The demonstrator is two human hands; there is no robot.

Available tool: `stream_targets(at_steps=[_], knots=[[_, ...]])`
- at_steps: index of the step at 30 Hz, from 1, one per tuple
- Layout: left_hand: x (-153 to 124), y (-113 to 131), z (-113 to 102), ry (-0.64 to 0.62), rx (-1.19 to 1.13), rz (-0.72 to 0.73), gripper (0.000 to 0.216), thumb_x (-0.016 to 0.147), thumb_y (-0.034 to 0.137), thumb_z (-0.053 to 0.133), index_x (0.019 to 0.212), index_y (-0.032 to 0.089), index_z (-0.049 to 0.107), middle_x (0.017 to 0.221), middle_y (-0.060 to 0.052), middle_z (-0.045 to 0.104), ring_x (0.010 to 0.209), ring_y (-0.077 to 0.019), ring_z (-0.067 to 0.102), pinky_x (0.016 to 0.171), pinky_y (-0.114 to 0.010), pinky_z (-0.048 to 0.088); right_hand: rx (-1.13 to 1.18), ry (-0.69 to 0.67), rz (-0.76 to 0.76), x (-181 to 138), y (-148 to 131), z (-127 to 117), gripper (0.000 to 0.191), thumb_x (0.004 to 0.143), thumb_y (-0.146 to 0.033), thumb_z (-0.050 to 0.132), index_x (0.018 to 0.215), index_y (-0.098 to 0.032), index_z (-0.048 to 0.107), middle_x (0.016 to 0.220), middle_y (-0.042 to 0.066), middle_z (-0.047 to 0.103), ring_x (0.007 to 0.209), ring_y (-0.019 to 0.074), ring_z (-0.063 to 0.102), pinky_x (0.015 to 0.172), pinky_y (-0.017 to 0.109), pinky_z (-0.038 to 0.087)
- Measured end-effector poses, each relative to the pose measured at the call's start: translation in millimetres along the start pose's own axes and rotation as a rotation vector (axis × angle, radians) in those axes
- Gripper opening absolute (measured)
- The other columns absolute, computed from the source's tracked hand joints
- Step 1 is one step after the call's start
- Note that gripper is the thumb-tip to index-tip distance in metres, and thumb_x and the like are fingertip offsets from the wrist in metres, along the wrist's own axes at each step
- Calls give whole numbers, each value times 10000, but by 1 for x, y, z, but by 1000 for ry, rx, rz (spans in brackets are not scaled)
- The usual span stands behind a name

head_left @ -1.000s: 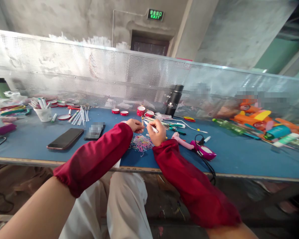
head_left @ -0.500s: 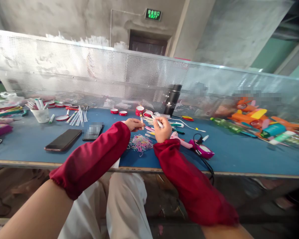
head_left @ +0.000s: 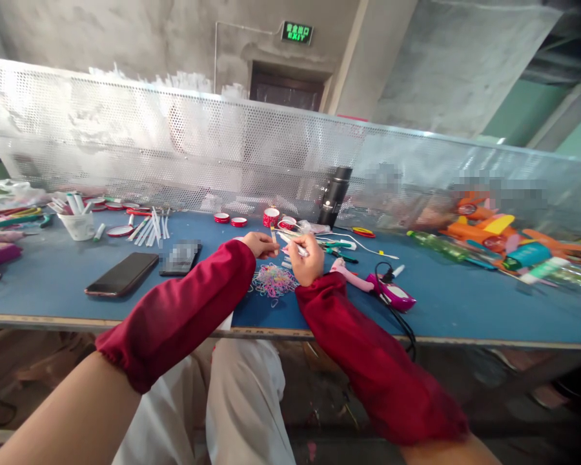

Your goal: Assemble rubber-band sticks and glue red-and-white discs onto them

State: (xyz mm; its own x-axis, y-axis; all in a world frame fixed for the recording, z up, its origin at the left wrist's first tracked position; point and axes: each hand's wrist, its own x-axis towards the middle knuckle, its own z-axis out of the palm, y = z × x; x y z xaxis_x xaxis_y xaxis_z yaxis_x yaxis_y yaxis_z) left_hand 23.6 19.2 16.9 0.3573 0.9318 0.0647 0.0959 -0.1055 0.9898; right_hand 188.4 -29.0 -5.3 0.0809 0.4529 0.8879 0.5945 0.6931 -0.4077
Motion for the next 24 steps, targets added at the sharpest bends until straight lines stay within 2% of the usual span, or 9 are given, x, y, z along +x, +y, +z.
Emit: stream_targets(at_steps=[10,24], knots=[[-5,4,4,18,7,-10,274,668,339,837,726,115,692,622,-28,665,562,-89,598,571,-209,466,-41,-105,-70,-2,-6,0,91,883,-318,558,851,-235,575,782,37,694,723,202,644,686,328,505],[-5,4,3,11,1,5,283,651,345,845,711,113,694,638,-31,670,573,-90,596,582,-219,462,-34,-91,-67,-2,-6,1,101,890,-329,550,857,-237,575,792,40,693,732,206,647,686,329,504]])
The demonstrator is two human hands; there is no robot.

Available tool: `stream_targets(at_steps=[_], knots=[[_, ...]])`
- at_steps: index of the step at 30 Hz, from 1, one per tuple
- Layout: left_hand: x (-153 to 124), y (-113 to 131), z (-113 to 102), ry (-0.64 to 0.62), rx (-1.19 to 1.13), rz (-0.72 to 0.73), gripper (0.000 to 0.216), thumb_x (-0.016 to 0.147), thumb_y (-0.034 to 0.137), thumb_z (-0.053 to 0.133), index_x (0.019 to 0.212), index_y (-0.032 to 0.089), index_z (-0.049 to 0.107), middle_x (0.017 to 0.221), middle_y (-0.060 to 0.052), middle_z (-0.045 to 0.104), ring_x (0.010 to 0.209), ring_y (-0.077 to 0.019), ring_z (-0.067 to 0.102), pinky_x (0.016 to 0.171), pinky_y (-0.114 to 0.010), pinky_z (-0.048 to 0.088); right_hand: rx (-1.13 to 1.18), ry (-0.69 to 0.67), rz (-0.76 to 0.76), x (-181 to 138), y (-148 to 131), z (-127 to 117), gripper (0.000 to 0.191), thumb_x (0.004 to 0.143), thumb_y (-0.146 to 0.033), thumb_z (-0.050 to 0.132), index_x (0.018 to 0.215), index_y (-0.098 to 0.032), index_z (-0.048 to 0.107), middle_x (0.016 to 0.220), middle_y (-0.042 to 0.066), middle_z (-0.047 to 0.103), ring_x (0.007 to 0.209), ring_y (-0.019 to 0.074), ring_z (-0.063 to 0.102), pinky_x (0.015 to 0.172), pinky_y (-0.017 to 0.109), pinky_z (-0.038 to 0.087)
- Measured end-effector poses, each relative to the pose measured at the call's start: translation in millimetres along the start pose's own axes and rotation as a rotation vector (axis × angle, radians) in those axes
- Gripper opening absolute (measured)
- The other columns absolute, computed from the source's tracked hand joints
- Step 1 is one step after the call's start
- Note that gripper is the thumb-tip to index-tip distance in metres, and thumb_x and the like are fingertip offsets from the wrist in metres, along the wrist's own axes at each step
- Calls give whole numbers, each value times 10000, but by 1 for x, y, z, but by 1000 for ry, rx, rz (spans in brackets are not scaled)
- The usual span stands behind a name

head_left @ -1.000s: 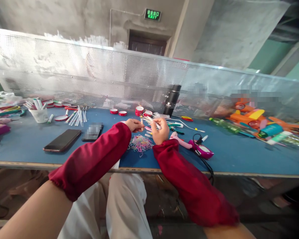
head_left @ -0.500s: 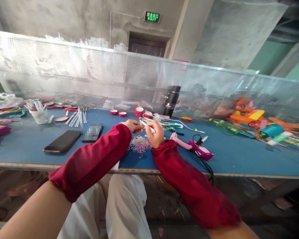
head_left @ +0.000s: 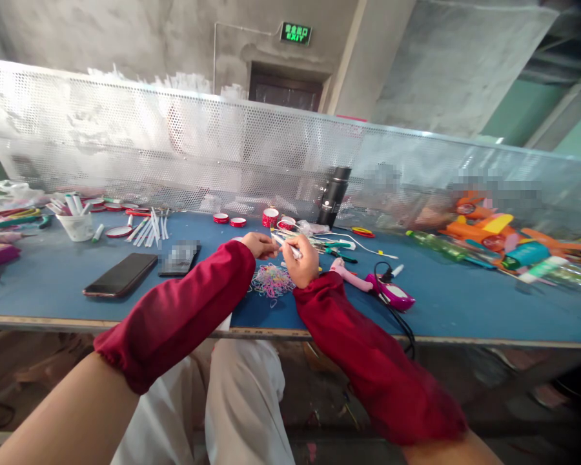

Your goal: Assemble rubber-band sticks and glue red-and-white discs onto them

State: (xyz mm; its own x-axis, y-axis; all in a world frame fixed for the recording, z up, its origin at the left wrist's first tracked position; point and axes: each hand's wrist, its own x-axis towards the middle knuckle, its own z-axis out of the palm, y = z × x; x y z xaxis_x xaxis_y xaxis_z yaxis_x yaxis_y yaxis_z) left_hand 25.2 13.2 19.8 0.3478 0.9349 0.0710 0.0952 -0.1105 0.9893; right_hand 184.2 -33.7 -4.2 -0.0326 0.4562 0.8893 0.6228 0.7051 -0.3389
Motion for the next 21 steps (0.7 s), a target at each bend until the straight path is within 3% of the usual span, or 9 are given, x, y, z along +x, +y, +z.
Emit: stream_targets(at_steps=[21], knots=[[3,-3,-3,8,15,4,348,610,397,862,696,112,682,635,-34,670,562,-88,585,567,-217,451,-10,46,19,-1,3,-1,94,889,-311,560,847,-228,570,760,38,687,702,196,640,650,309,493]])
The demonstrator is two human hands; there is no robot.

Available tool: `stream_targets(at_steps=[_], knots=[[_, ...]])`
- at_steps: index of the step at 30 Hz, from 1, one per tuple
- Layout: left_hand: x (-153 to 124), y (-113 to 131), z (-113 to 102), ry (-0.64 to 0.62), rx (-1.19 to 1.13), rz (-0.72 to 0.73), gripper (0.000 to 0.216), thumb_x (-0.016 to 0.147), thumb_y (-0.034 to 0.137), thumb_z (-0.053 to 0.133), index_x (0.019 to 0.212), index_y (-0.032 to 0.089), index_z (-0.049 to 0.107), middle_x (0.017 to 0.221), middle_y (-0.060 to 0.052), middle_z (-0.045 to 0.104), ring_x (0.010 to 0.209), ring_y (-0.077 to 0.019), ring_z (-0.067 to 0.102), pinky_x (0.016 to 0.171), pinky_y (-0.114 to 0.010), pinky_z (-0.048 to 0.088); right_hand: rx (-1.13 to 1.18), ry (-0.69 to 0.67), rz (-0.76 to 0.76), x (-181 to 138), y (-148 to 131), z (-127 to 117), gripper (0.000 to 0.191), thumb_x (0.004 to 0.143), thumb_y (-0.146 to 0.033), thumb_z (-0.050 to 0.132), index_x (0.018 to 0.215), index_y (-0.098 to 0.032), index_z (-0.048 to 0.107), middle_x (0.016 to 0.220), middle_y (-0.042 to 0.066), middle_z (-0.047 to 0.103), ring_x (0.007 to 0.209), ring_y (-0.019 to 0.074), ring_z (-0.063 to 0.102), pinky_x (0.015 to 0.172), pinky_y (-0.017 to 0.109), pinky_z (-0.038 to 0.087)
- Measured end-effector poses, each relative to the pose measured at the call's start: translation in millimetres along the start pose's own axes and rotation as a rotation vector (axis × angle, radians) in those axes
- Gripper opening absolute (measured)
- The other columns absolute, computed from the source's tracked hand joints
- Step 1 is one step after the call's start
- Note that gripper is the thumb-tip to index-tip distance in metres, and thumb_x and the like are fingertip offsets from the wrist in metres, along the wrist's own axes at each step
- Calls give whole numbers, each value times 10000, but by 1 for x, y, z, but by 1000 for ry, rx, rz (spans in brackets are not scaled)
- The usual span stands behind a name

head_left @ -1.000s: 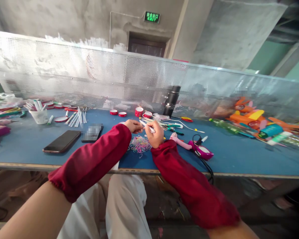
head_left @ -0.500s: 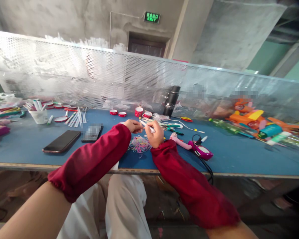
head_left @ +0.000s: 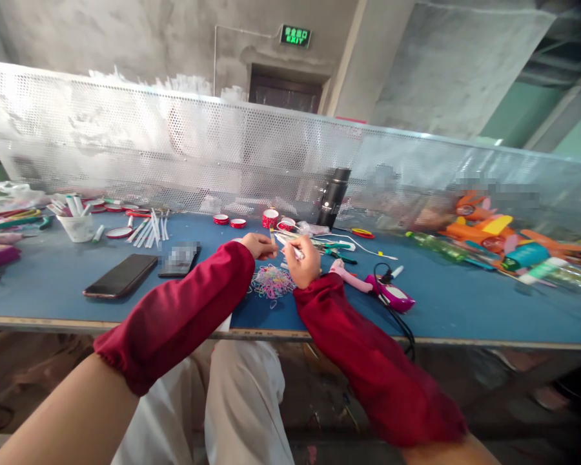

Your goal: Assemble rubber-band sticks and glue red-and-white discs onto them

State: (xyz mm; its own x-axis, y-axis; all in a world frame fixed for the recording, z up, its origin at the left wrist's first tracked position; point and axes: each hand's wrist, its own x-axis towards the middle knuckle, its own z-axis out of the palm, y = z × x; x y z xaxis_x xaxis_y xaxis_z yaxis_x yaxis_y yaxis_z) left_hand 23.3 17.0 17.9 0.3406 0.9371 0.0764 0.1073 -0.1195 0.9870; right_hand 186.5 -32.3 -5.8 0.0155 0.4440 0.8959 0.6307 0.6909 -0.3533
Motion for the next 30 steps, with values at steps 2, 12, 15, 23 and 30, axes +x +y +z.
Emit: stream_targets(at_steps=[2,12,15,23,30], knots=[[-1,0,0,-4,-3,-3,341,614,393,860,703,112,687,638,-35,671,556,-86,577,572,-224,451,1,-7,-11,0,-1,0,92,890,-308,562,845,-228,571,762,35,685,695,192,637,645,307,490],[-1,1,1,3,-5,-8,336,608,377,863,701,110,681,650,-44,676,565,-95,586,576,-234,450,10,-14,-29,0,-1,1,99,880,-313,567,845,-222,582,768,44,687,707,196,641,639,306,498],[1,-1,0,-2,15,3,313,638,370,847,710,113,682,651,-39,676,552,-86,574,552,-220,434,6,-21,-25,0,-2,1,102,880,-314,567,841,-222,585,770,45,688,708,198,642,645,311,502],[-1,0,1,5,15,-9,263,692,348,817,761,125,695,719,-42,695,616,-91,607,504,-181,374,73,66,73,3,1,1,158,901,-330,543,1001,-220,597,877,54,704,805,207,669,701,322,534],[-2,1,2,-6,-59,-17,242,691,268,823,819,116,685,668,-20,674,571,-72,578,517,-178,395,15,54,13,1,2,0,82,861,-303,584,844,-225,604,762,30,679,706,196,643,668,316,506]])
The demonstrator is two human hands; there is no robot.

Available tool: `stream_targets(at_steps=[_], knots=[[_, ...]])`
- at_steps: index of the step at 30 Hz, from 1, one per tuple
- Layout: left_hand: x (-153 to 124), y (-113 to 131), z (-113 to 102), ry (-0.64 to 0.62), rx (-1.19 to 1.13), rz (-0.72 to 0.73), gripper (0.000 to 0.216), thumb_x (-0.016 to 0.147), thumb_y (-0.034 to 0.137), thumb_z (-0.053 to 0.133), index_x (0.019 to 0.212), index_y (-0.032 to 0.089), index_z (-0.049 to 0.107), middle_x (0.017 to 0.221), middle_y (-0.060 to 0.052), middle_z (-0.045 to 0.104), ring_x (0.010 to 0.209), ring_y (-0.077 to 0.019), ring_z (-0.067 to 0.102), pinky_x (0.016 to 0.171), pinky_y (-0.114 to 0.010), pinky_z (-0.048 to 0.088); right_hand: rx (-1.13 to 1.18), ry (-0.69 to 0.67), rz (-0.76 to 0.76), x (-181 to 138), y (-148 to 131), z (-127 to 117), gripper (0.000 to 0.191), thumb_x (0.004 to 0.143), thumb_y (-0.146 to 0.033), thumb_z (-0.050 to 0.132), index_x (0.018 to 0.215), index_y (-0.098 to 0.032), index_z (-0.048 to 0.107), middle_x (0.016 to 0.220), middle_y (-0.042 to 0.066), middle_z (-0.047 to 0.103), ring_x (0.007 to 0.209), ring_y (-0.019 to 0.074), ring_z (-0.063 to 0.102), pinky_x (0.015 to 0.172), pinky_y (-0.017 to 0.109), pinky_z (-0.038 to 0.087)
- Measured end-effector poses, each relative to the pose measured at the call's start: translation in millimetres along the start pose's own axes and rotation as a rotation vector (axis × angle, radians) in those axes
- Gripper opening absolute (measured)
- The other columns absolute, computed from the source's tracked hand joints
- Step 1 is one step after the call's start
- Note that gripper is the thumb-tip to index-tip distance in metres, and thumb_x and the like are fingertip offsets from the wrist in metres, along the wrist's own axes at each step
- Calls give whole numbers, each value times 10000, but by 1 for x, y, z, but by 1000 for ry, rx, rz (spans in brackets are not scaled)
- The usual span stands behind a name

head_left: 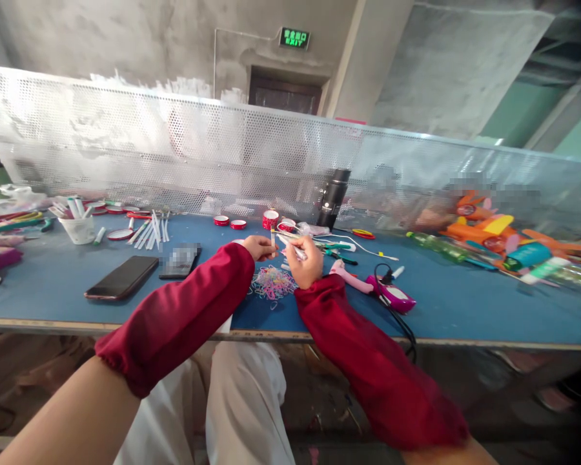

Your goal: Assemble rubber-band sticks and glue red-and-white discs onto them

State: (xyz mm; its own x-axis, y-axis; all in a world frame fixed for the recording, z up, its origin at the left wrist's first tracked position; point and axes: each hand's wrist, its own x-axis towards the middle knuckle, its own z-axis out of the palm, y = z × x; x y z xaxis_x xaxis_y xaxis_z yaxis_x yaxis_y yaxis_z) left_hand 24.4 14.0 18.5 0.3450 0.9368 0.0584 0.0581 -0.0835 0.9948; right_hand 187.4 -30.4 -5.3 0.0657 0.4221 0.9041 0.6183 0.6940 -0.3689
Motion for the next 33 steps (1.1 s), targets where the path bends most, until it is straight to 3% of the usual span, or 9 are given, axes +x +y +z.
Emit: stream_targets(at_steps=[10,33], knots=[[2,-2,0,-15,-1,26,201,681,246,823,742,109,690,615,-20,653,540,-71,563,522,-192,394,-36,-77,3,-1,0,1,113,872,-330,574,833,-228,605,752,29,695,686,190,634,623,293,479],[-1,2,1,19,29,28,103,751,186,763,782,106,706,600,-8,637,523,-64,540,536,-192,394,-49,-84,-8,-1,1,1,109,875,-316,570,831,-223,609,757,28,687,694,187,630,636,295,473]])
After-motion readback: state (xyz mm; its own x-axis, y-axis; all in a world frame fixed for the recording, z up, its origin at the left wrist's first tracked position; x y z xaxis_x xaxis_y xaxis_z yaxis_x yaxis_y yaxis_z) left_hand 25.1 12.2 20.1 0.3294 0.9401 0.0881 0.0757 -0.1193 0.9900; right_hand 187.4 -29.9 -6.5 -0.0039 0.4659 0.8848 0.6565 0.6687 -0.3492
